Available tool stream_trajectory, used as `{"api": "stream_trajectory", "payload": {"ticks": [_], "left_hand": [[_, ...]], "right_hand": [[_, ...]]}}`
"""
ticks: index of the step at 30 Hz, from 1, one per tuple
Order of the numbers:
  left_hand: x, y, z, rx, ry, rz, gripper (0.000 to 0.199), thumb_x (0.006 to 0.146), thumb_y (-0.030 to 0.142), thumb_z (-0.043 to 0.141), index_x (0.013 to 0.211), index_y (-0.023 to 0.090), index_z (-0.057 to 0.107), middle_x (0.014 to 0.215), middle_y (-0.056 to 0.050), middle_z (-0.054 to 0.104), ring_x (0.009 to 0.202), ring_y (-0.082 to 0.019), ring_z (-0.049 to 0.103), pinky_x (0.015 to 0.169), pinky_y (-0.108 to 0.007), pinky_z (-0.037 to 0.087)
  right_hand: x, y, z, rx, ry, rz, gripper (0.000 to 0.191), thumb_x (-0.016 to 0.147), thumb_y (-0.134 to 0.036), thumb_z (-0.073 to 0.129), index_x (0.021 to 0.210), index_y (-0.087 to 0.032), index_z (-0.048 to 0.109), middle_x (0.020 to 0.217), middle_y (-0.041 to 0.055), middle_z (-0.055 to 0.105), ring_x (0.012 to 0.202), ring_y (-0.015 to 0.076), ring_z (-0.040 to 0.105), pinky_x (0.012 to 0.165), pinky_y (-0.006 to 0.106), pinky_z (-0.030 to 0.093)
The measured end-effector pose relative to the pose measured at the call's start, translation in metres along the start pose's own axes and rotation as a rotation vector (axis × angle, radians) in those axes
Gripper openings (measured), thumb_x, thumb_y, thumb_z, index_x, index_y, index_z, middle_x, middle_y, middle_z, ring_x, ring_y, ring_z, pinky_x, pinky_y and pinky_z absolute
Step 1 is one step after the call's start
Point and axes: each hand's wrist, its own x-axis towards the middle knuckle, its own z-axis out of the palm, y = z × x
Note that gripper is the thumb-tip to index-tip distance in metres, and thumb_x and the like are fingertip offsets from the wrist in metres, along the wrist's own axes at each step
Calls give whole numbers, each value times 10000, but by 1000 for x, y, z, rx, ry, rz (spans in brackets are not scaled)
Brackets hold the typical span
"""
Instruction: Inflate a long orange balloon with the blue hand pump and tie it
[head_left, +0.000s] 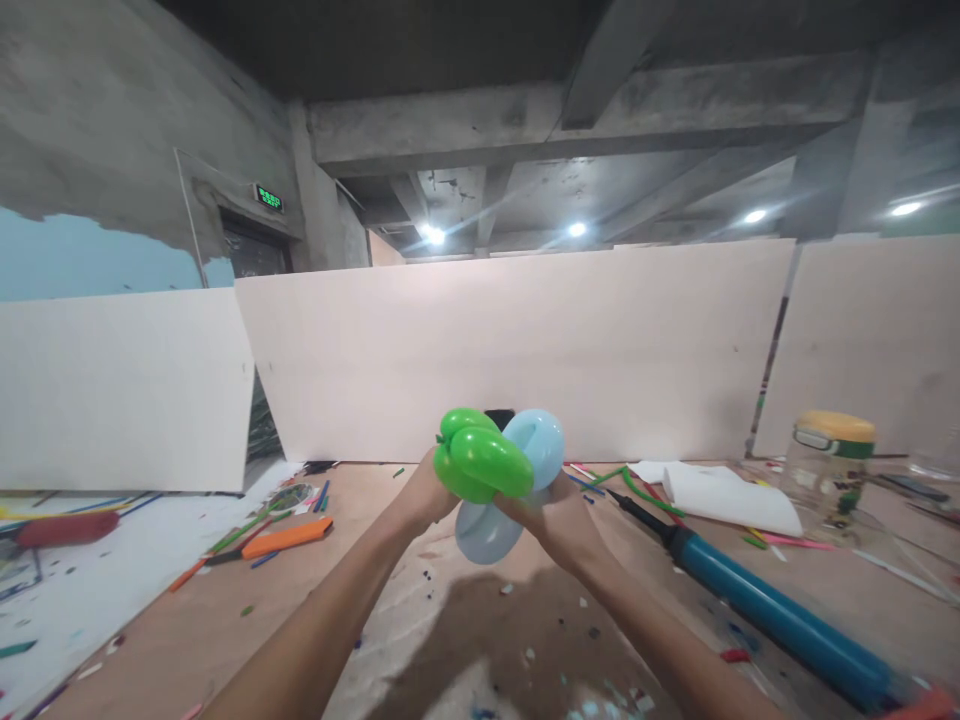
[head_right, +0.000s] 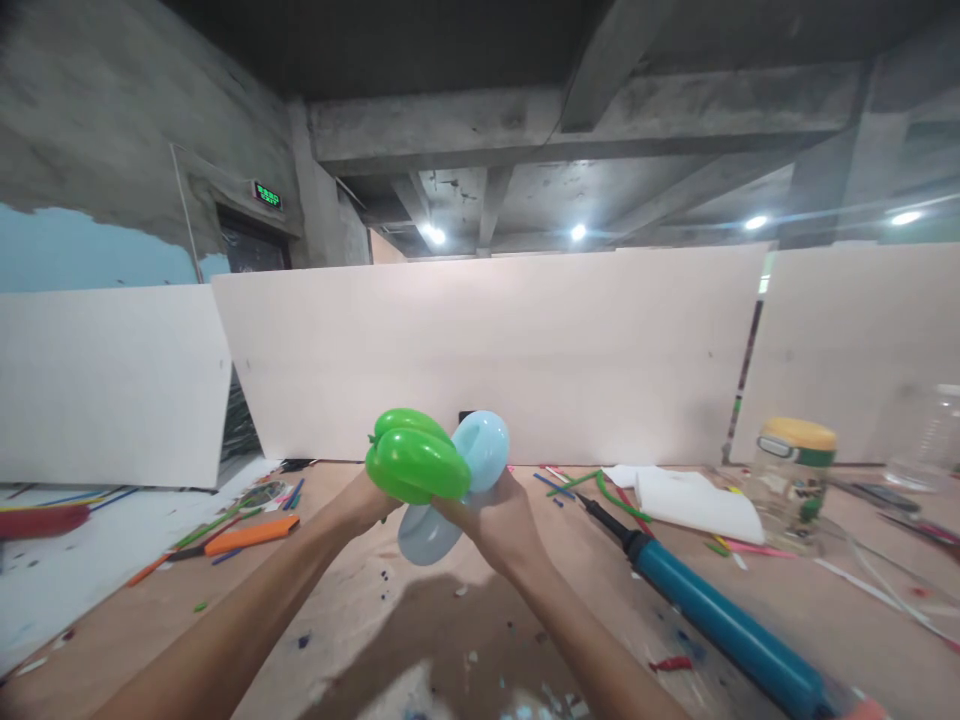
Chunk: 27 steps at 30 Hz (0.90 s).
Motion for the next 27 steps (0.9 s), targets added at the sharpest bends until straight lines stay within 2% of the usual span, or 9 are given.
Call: {"api": "stream_trajectory", "payload": {"ticks": [3, 5, 9, 11, 15, 20, 24, 27], "left_hand": [[-3, -1, 7, -17, -48, 24, 98, 610, 199, 633, 591, 152, 548, 601, 6, 538, 652, -140, 456, 610, -254, 397], [-8, -2, 13, -79, -98, 6, 90, 633, 199, 642, 682, 149, 585, 641, 0, 559, 675, -147, 479, 628, -258, 409], [-15, -1, 16, -147, -225, -28, 258, 651, 184, 658, 904, 151, 627, 836, -36, 622, 815, -177, 525, 732, -280, 424], [-15, -1, 15, -147, -242, -37, 277, 682, 227, 652, 946, 149, 628, 873, -47, 622, 824, -180, 530, 727, -283, 422], [-9, -4, 18, -143, -180, -68, 254, 728, 338, 617, 860, 123, 647, 755, -33, 591, 656, -134, 492, 605, -252, 388], [-4, -1, 26, -117, -40, -89, 224, 677, 324, 661, 764, 118, 650, 666, -15, 569, 589, -118, 456, 552, -236, 362], [-5, 7, 25, -92, -4, -103, 188, 631, 276, 686, 728, 120, 645, 627, -3, 559, 579, -121, 450, 539, -235, 351], [-7, 10, 22, -69, 25, -134, 184, 636, 284, 676, 716, 123, 640, 631, -3, 570, 589, -127, 466, 553, -241, 356]], "right_hand": [[3, 4, -4, 69, 94, -15, 446, 644, -433, 710, 984, -166, 600, 930, 76, 697, 859, 255, 633, 734, 349, 502], [5, 7, -7, 42, 127, -34, 456, 654, -434, 707, 1004, -166, 593, 943, 80, 695, 875, 255, 632, 756, 354, 496], [7, 10, -13, -28, 63, -53, 405, 681, -428, 687, 979, -167, 607, 941, 81, 695, 860, 253, 633, 762, 368, 491], [8, 10, -14, -13, 50, -51, 398, 694, -445, 672, 972, -168, 608, 949, 83, 694, 879, 257, 632, 772, 369, 491], [8, 7, -11, 51, 29, -22, 438, 720, -515, 623, 974, -158, 602, 978, 101, 689, 947, 282, 623, 809, 378, 487], [3, -11, -13, 43, 76, 22, 433, 791, -508, 523, 1063, -177, 588, 1081, 99, 664, 1039, 295, 593, 860, 384, 480], [0, -23, -24, -55, -67, 28, 384, 766, -423, 572, 1065, -185, 607, 1101, 94, 657, 1052, 299, 584, 877, 396, 474], [2, -19, -32, -112, -205, -34, 422, 758, -408, 596, 1106, -171, 600, 1131, 105, 639, 1076, 302, 564, 903, 431, 451]]}}
